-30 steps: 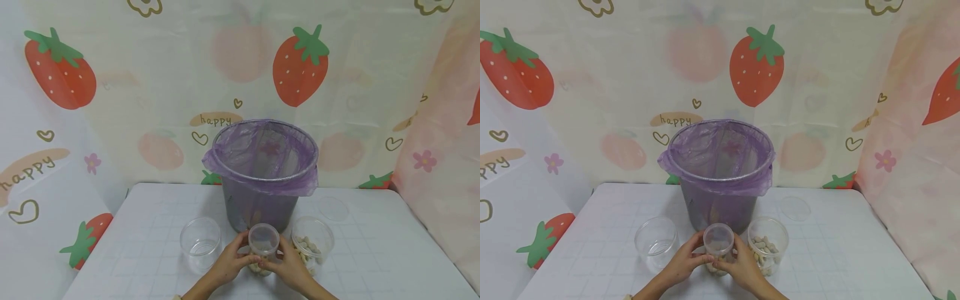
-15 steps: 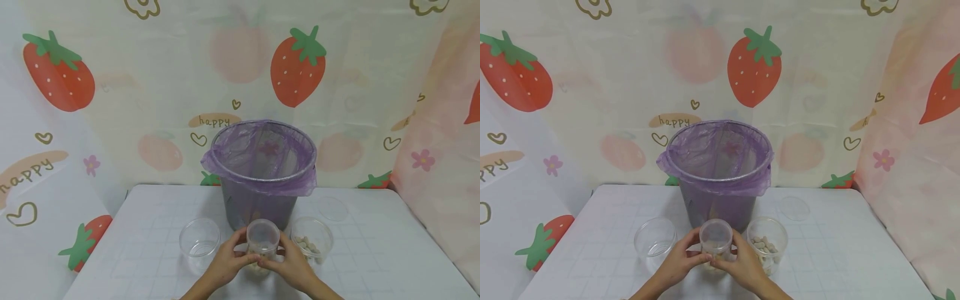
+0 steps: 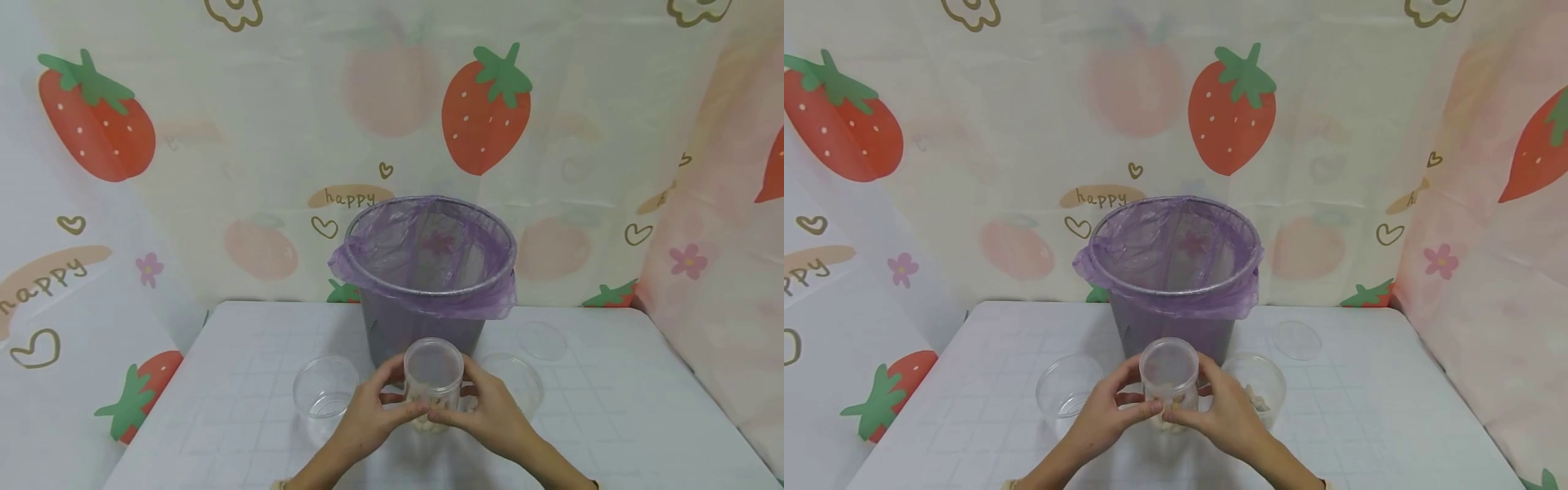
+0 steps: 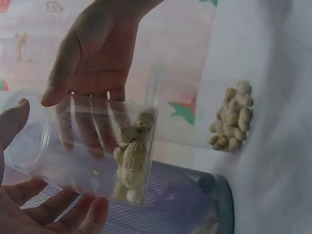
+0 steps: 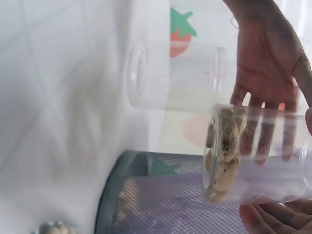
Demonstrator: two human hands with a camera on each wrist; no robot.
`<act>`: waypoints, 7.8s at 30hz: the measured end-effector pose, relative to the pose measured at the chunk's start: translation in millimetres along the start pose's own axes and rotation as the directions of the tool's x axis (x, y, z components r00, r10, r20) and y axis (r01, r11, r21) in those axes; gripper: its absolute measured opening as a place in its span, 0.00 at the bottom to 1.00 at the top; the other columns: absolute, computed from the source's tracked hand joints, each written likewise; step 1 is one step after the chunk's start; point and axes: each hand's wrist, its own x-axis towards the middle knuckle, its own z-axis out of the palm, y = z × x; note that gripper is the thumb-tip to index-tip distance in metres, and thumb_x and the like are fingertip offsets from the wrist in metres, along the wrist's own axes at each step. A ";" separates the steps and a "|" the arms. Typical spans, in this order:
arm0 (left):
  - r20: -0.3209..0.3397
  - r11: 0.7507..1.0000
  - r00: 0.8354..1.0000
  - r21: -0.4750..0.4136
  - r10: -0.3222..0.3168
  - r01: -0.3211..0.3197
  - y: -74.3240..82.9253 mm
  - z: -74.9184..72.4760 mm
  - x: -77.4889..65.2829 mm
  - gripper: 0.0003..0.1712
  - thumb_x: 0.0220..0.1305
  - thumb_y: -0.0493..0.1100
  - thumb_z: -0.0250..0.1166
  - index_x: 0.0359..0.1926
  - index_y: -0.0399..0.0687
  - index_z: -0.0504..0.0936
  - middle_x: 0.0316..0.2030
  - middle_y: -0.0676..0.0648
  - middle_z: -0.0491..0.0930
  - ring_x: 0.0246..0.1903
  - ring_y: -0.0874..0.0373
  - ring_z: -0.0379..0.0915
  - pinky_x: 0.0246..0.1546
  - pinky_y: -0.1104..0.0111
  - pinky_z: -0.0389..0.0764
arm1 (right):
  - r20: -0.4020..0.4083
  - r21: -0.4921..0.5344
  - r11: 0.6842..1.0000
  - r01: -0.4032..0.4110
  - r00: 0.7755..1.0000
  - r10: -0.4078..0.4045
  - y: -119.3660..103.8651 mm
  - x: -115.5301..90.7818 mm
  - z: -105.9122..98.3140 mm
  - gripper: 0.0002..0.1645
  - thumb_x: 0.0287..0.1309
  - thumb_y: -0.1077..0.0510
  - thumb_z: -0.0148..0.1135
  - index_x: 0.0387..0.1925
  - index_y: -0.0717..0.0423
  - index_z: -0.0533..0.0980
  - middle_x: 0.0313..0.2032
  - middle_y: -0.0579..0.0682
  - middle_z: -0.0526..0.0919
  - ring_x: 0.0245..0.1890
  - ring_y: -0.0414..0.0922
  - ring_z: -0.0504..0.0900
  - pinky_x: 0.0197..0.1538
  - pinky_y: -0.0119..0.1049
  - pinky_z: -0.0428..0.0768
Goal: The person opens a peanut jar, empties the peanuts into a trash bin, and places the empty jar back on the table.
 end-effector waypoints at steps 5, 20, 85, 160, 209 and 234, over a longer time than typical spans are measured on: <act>0.005 0.997 0.997 0.023 0.071 -0.071 8.4 -2.7 4.3 0.39 0.59 0.45 0.71 0.69 0.52 0.66 0.61 0.47 0.76 0.57 0.49 0.73 0.50 0.69 0.80 | 0.018 -0.011 0.999 0.039 0.999 -0.039 -4.8 5.6 -12.1 0.44 0.47 0.51 0.76 0.64 0.62 0.66 0.55 0.55 0.81 0.52 0.53 0.82 0.47 0.32 0.84; -0.012 0.992 0.994 0.064 0.110 -0.109 23.8 -6.3 12.4 0.41 0.57 0.48 0.72 0.69 0.49 0.67 0.54 0.47 0.75 0.52 0.56 0.72 0.49 0.67 0.81 | 0.050 -0.001 0.996 0.091 0.995 -0.090 -17.1 19.0 -29.3 0.44 0.47 0.55 0.76 0.63 0.61 0.67 0.57 0.55 0.80 0.53 0.53 0.82 0.48 0.33 0.83; -0.048 0.986 0.987 -0.055 0.152 -0.155 23.9 6.0 10.6 0.38 0.54 0.45 0.74 0.65 0.47 0.68 0.58 0.48 0.77 0.54 0.56 0.75 0.55 0.67 0.79 | 0.378 -0.525 0.840 0.137 0.922 0.086 -106.8 74.5 -85.2 0.46 0.51 0.31 0.66 0.63 0.57 0.71 0.60 0.53 0.77 0.57 0.52 0.80 0.57 0.49 0.80; -0.109 0.980 0.973 0.017 0.201 -0.201 23.1 6.0 8.0 0.39 0.49 0.44 0.77 0.62 0.53 0.71 0.58 0.55 0.78 0.54 0.60 0.76 0.55 0.63 0.78 | 0.421 -0.632 0.726 0.270 0.907 0.030 -127.3 74.5 -73.6 0.40 0.51 0.32 0.66 0.55 0.57 0.78 0.47 0.51 0.81 0.44 0.46 0.81 0.47 0.41 0.82; -0.158 0.970 0.959 0.106 0.235 -0.220 19.9 13.0 6.3 0.41 0.46 0.47 0.79 0.62 0.55 0.72 0.55 0.57 0.80 0.45 0.63 0.79 0.52 0.65 0.79 | 0.474 -0.670 0.679 0.300 0.877 0.080 -129.4 78.2 -63.6 0.36 0.50 0.38 0.71 0.53 0.59 0.77 0.38 0.48 0.79 0.33 0.42 0.78 0.39 0.37 0.80; -0.074 0.986 0.984 0.001 0.164 -0.164 19.1 8.4 4.8 0.43 0.48 0.47 0.78 0.66 0.55 0.69 0.59 0.56 0.78 0.54 0.60 0.77 0.57 0.65 0.78 | 0.693 -0.342 0.825 0.449 0.714 -0.101 -120.3 86.2 -79.8 0.26 0.55 0.49 0.71 0.55 0.48 0.77 0.53 0.40 0.77 0.53 0.37 0.77 0.58 0.37 0.78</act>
